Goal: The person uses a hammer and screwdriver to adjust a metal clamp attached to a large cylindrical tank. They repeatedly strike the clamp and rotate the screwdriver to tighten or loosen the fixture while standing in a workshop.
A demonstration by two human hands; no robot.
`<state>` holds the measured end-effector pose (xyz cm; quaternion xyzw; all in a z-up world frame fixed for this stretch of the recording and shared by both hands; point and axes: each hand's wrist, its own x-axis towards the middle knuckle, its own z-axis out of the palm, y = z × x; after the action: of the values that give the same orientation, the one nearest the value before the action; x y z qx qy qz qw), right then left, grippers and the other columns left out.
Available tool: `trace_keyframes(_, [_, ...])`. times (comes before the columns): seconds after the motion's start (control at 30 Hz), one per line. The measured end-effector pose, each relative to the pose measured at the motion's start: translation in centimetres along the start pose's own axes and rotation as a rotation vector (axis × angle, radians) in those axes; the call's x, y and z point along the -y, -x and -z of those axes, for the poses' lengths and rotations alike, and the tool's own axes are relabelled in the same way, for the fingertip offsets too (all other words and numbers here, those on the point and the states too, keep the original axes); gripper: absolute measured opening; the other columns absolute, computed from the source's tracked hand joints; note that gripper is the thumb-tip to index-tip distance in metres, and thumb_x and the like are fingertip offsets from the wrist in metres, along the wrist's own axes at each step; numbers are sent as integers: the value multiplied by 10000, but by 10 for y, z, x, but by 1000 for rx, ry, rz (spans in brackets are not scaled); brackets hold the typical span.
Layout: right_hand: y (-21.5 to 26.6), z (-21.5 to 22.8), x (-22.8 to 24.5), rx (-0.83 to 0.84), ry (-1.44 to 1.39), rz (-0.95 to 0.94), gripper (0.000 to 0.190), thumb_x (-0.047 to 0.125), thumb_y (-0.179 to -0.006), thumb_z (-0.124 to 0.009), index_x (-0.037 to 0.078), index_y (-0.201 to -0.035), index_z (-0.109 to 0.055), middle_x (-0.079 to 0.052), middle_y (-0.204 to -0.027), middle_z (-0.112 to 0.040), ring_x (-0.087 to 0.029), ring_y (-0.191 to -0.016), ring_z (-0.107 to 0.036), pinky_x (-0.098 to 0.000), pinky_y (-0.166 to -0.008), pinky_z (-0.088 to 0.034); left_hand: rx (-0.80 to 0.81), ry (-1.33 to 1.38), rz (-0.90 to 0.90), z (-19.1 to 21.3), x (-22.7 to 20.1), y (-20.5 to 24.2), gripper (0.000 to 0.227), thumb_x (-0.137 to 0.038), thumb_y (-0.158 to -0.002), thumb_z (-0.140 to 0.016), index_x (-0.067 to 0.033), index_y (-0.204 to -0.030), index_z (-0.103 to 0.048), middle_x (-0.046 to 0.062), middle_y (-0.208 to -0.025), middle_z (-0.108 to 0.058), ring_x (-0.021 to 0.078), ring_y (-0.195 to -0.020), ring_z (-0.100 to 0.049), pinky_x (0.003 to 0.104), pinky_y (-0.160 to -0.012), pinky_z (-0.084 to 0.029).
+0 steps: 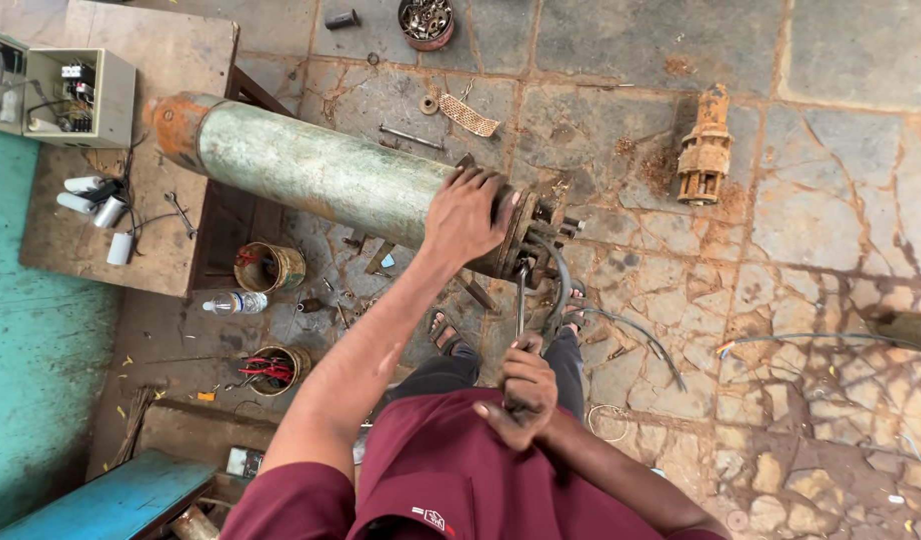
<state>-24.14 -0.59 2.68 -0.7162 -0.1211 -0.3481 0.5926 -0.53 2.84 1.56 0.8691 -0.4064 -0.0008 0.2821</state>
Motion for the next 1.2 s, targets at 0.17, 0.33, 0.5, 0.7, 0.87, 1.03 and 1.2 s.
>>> trace_keyframes(0.17, [8, 14, -32, 13, 43, 81, 407, 88, -553, -773, 119, -563, -368, -43, -571, -392, -224, -521, -380, -396, -670, -306, 37, -21, 33, -4, 1, -12, 354, -313, -974, -554, -31, -1107, -720, 175, -1093, -742, 360, -1112, -669, 484, -1094, -431])
trace_keyframes(0.33, [10, 20, -47, 123, 100, 162, 466, 26, -538, -776, 137, -525, -323, -25, -531, -318, -217, -472, -334, -417, -670, -289, 20, -41, 69, -9, 3, -20, 376, -328, -992, -542, -27, -1127, -722, 176, -1143, -745, 362, -1135, -670, 492, -1096, -436])
trace_keyframes(0.5, [10, 33, -48, 15, 36, 136, 371, -21, -568, -725, 123, -554, -383, -23, -545, -386, -201, -483, -429, -416, -726, -329, -7, -36, 86, -12, 2, -21, 364, -307, -994, -534, -21, -1118, -722, 176, -1153, -746, 362, -1163, -678, 481, -1091, -455])
trace_keyframes(0.7, [16, 31, -61, -96, 23, 232, 329, -20, -553, -671, 151, -526, -392, 4, -507, -367, -155, -470, -410, -418, -739, -333, -2, -30, 137, -9, -2, -28, 362, -307, -964, -547, -26, -1099, -732, 181, -1121, -744, 359, -1111, -689, 493, -1073, -454])
trace_keyframes(0.87, [19, 41, -79, 55, -6, 300, 230, 48, -571, -652, 149, -550, -445, -19, -547, -443, -184, -505, -472, -401, -779, -335, -30, -30, 152, -6, -6, -35, 354, -300, -941, -568, -23, -1089, -730, 182, -1129, -745, 358, -1088, -690, 487, -1056, -463])
trace_keyframes(1.03, [8, 53, -84, 294, 37, 328, 347, 18, -624, -716, 169, -554, -411, 17, -542, -363, -157, -484, -391, -397, -767, -316, -70, -37, 163, -8, -6, -39, 331, -281, -963, -574, -17, -1093, -726, 184, -1140, -742, 354, -1108, -689, 480, -1064, -464])
trace_keyframes(1.2, [-24, 63, -74, 152, -160, 133, 287, 77, -577, -639, 147, -521, -367, 4, -505, -353, -169, -455, -333, -412, -762, -349, -82, -50, 191, -10, -5, -46, 354, -292, -953, -576, -15, -1115, -724, 182, -1174, -736, 356, -1137, -670, 482, -1073, -449])
